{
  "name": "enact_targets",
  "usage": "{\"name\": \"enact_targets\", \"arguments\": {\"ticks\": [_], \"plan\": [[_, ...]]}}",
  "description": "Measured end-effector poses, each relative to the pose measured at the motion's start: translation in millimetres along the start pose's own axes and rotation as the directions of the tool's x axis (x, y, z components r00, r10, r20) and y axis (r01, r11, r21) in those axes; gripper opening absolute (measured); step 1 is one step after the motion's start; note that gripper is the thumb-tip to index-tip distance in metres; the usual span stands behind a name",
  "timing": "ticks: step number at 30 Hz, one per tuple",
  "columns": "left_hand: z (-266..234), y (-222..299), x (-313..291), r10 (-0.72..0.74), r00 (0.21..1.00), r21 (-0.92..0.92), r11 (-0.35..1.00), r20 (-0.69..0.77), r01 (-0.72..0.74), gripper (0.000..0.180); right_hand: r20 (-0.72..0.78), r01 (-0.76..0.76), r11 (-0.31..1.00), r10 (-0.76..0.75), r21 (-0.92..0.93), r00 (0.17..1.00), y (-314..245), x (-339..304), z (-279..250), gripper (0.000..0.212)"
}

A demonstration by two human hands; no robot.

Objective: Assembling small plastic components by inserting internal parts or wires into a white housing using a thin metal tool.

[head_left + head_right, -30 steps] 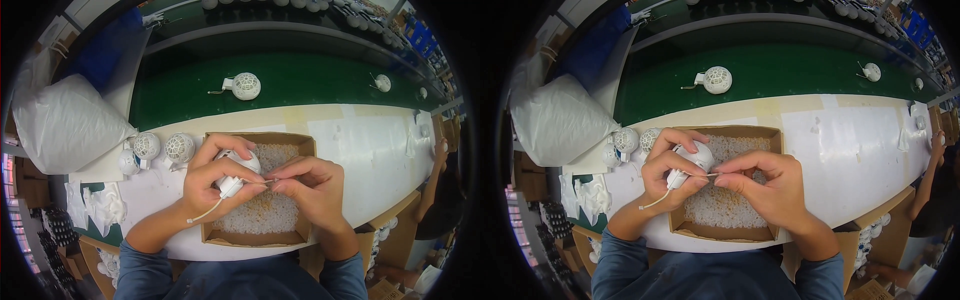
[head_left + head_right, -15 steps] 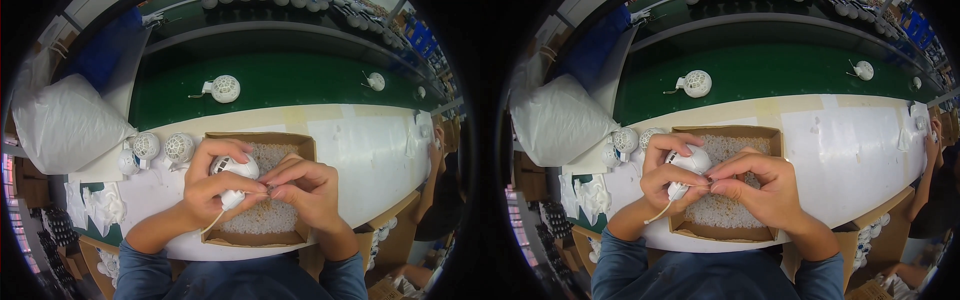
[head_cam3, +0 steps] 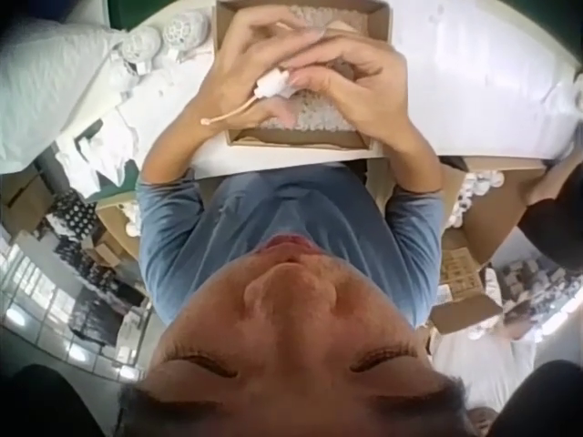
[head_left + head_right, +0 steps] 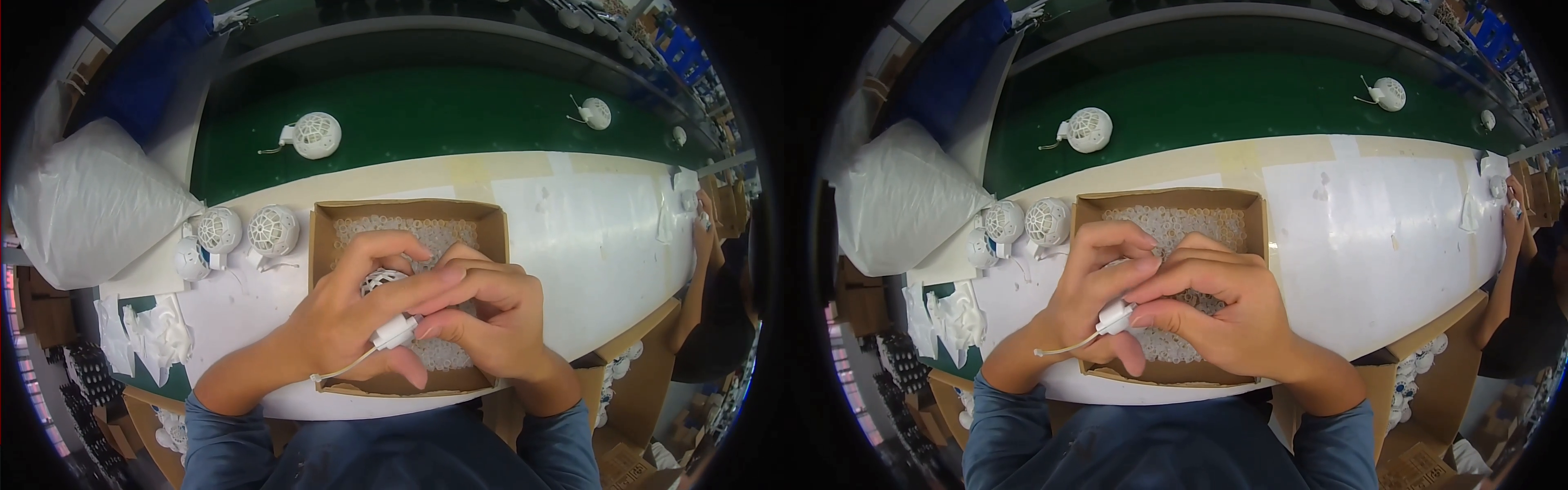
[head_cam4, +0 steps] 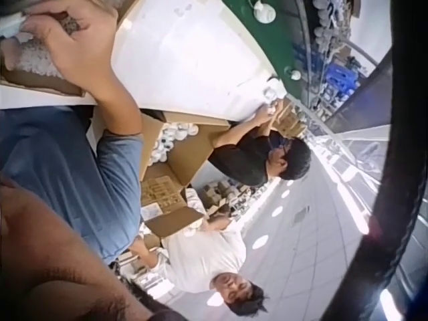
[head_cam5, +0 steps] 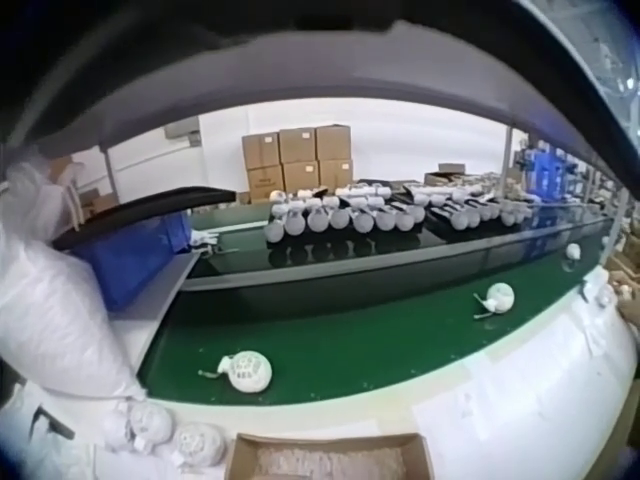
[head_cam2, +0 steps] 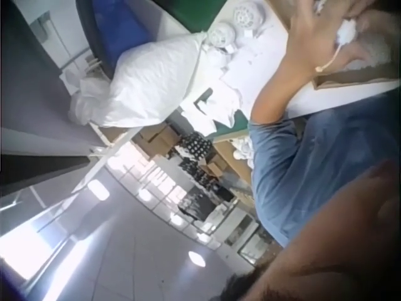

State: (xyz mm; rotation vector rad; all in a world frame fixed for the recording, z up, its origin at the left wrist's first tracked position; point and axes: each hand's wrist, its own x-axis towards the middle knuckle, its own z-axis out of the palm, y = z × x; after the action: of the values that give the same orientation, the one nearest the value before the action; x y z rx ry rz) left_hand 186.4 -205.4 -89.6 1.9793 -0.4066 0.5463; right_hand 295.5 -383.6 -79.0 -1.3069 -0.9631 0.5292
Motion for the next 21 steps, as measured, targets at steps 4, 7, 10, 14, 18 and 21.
{"name": "enact_targets", "arguments": {"ticks": [4,7,10,14,18,21], "plan": [[-3,-1,-3,-0.002,0.997,-0.067,0.998,0.077,0.007,0.080,0.058,0.003,1.000,-0.003,0.011,0.998,-1,0,-4,0.018],[-5,0,-2,0.008,0.995,-0.075,0.997,0.100,-0.001,0.076,0.080,-0.037,0.998,0.034,0.042,0.996,-3,-1,-5,0.017],[-5,-1,-2,0.028,0.993,-0.110,0.994,0.113,-0.015,0.074,0.088,0.019,1.000,-0.019,0.003,0.996,-5,1,-7,0.017],[-7,-3,-2,0.060,0.990,-0.183,0.982,0.125,-0.037,0.071,0.103,0.058,0.997,-0.053,-0.043,0.993,-9,2,-6,0.018],[-10,-3,-1,0.047,0.984,-0.202,0.979,0.169,-0.012,0.074,0.105,0.123,0.990,-0.116,-0.062,0.988,-11,3,-6,0.018],[-9,-5,-3,0.014,0.977,-0.200,0.979,0.214,0.029,0.085,0.083,0.168,0.981,-0.160,-0.097,0.984,-9,2,-5,0.020]]}}
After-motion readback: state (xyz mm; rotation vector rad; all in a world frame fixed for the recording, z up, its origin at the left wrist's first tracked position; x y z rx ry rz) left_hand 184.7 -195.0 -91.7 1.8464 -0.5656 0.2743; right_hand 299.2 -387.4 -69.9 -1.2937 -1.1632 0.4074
